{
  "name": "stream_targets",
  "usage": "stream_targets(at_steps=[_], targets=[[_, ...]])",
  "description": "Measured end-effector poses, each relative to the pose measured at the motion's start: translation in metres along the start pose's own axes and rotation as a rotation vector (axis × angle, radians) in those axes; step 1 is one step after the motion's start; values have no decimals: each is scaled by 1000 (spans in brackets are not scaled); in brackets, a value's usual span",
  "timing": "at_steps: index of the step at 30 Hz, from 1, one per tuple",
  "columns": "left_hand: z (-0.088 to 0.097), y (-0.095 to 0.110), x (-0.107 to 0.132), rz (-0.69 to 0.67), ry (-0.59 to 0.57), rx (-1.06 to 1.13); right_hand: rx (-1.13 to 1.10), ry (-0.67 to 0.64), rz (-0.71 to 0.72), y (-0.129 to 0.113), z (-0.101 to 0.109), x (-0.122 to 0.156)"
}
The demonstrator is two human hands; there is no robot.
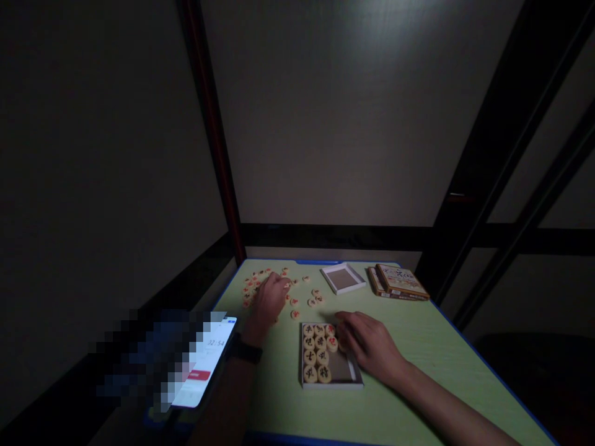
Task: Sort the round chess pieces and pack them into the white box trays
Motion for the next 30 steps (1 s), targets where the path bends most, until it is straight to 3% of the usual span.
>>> stream_targets(at_steps=[9, 20, 30], targets=[[-9, 12, 12, -96, -162, -113, -3, -11, -3, 1, 0, 0], [-14, 7, 14, -55, -139, -80, -36, -34, -2, -2, -1, 0], [-12, 13, 16, -109, -142, -16, -18, -68, 8, -2, -2, 1]])
Point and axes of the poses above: each hand's wrist, its own x-axis away from the middle knuckle, its own z-axis out of the back of the hand, y = z × x, the point moved 6 cm from there along -x, towards the middle knuckle, and after that the axes turned 15 degrees about y, right-handed, at the moved point
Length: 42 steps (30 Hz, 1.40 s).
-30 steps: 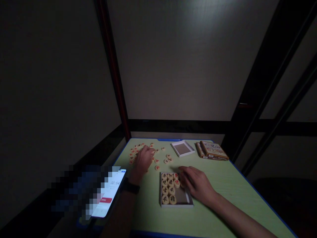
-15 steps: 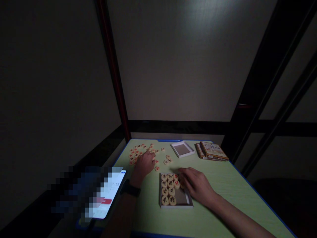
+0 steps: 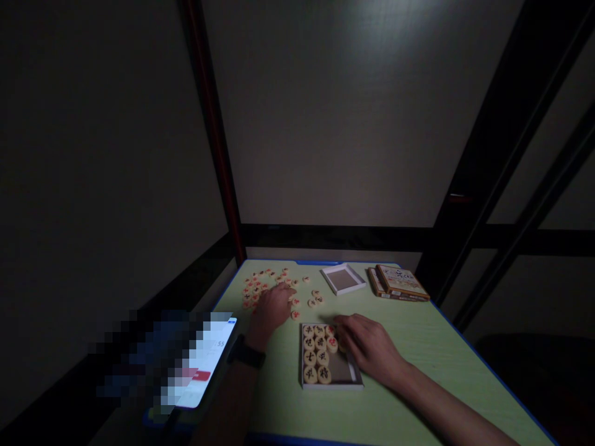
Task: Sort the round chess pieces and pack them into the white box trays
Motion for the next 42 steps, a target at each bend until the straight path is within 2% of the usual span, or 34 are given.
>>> stream_targets(at_steps=[17, 20, 24, 27, 30, 32, 36, 38, 42], targets=[[-7, -1, -1, 12, -4, -44, -14, 15, 16, -3, 2, -1], [-7, -3, -1, 24, 27, -40, -13, 22, 5, -2, 2, -1], [-3, -4, -3, 75, 122, 25, 12, 78, 4, 0, 6, -2], [5, 10, -2, 44, 209, 139, -11, 130, -9, -1, 9, -3], [14, 37, 4, -60, 292, 244, -56, 167, -55, 0, 9, -3], [18, 58, 11, -134, 280, 266, -71, 194, -112, 2, 8, -4], [18, 95, 28, -324, 178, 251, -75, 214, -311, 12, 5, -5], [18, 105, 32, -364, 177, 266, -76, 207, -388, 16, 3, -5], [14, 110, 34, -365, 207, 305, -46, 189, -435, 18, 3, -7]])
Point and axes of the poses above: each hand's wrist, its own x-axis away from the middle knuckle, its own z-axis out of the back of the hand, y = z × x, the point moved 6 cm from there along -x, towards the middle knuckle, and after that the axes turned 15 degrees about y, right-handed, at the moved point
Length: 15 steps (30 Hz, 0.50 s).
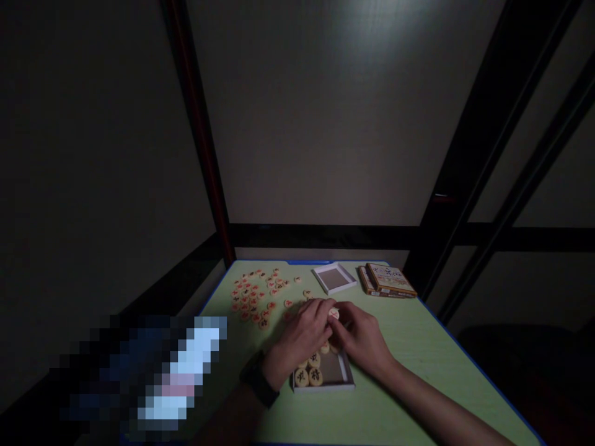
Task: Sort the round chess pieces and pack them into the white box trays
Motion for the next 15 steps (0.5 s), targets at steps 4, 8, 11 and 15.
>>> stream_targets(at_steps=[4, 8, 11, 15], targets=[[-2, 2, 0, -41, -14, 6, 4, -66, 26, -3, -2, 1], [4, 2, -2, -25, -12, -15, -25, -87, 67, -4, -1, 1], [9, -2, -3, -23, 7, -37, -15, 3, 36, 5, 9, -4], [9, -17, -4, 26, 64, -44, 2, 10, 20, 9, 17, -10]])
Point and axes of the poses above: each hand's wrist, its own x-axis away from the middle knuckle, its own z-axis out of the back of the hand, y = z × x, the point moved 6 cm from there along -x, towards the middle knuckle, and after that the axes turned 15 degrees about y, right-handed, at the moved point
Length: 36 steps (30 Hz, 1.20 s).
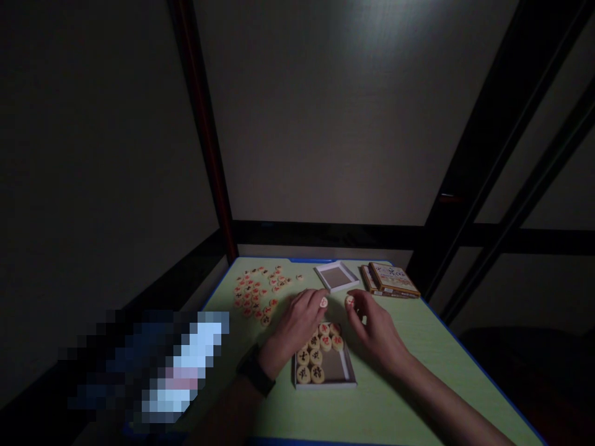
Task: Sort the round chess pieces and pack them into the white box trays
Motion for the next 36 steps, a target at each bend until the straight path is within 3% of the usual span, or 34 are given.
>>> stream_targets(at_steps=[3, 9, 15, 21, 30, 36], targets=[[-3, -13, 0, 73, 43, 9, -52, -120, 16, -8, -2, 2], [-3, -21, 0, 106, 98, 20, -213, -497, -39, -23, -12, 20], [-5, -21, 1, 103, 77, 16, -107, -650, 178, -43, -12, 29], [-7, -21, 3, 96, 67, 3, 74, -663, 331, -41, -19, 36], [-4, -17, 1, 61, 62, 7, 39, -650, 352, -33, -30, 36], [-5, -16, 0, 45, 52, -17, 10, -615, 293, -28, -32, 36]])
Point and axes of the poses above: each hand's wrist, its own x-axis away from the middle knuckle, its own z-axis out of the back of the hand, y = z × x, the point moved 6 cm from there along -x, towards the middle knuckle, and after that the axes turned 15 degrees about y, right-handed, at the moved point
